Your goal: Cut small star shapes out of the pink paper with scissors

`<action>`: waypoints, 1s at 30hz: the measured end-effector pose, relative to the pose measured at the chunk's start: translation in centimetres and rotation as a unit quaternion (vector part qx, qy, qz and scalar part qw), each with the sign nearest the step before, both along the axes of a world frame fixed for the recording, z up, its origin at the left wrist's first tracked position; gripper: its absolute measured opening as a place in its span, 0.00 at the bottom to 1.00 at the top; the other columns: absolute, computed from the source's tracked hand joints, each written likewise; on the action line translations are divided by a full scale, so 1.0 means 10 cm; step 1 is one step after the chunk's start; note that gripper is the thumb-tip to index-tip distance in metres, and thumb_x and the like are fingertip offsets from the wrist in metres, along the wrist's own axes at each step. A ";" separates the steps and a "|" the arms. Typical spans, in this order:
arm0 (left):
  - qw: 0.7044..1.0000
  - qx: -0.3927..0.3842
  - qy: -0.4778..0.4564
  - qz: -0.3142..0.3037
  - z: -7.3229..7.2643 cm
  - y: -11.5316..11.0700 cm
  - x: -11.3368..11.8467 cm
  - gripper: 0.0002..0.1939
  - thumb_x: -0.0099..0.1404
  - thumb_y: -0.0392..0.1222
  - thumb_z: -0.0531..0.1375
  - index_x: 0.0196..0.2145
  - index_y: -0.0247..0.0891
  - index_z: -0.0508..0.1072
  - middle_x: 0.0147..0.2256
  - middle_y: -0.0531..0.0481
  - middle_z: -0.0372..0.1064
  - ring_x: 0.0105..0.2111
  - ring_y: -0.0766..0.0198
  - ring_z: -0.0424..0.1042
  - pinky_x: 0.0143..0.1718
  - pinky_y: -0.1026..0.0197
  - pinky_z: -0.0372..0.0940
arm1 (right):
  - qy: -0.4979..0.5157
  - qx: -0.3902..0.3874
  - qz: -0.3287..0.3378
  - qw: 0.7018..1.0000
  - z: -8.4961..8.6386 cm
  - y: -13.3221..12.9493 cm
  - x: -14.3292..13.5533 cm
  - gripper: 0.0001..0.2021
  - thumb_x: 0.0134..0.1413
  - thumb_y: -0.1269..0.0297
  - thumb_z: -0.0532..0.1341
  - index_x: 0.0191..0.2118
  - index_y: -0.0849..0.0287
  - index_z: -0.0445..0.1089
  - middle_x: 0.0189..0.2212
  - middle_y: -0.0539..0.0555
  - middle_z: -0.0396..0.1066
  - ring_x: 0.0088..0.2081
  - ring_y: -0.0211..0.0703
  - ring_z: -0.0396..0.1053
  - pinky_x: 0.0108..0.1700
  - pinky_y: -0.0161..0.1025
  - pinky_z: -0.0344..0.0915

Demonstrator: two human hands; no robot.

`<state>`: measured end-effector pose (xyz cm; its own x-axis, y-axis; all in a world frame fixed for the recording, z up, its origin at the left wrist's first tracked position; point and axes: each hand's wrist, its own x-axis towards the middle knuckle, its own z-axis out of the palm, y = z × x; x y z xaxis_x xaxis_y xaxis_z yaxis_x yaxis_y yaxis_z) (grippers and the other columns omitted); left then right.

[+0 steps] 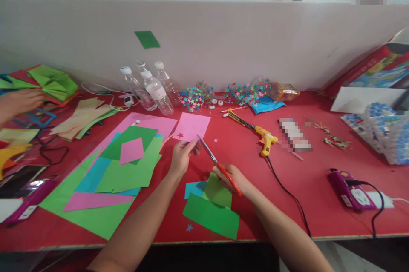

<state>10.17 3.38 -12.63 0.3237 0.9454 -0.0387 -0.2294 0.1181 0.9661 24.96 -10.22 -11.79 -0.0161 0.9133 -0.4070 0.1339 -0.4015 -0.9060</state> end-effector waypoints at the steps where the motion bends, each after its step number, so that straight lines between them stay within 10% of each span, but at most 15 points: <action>1: 1.000 0.001 0.000 -0.001 0.00 0.00 0.00 0.14 0.56 0.49 0.64 0.25 0.33 0.74 0.22 0.49 0.73 0.17 0.70 0.67 0.20 0.65 0.62 | 0.002 -0.002 -0.001 1.000 0.00 0.00 0.00 0.30 0.49 0.29 0.53 0.24 0.57 0.57 0.10 0.41 0.52 0.11 0.28 0.49 0.13 0.30 0.45; 30: 1.000 -0.020 -0.004 -0.014 0.03 -0.04 0.04 0.16 0.55 0.51 0.64 0.26 0.32 0.74 0.22 0.48 0.73 0.18 0.69 0.67 0.21 0.65 0.61 | -0.015 0.000 -0.017 1.000 0.00 0.00 -0.04 0.30 0.50 0.30 0.52 0.24 0.56 0.57 0.10 0.41 0.52 0.10 0.29 0.50 0.13 0.31 0.45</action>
<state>10.56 2.97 -12.30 0.3496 0.9339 -0.0743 -0.2335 0.1636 0.9585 24.57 -10.17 -11.79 0.0272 0.9129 -0.4074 0.1475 -0.4067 -0.9016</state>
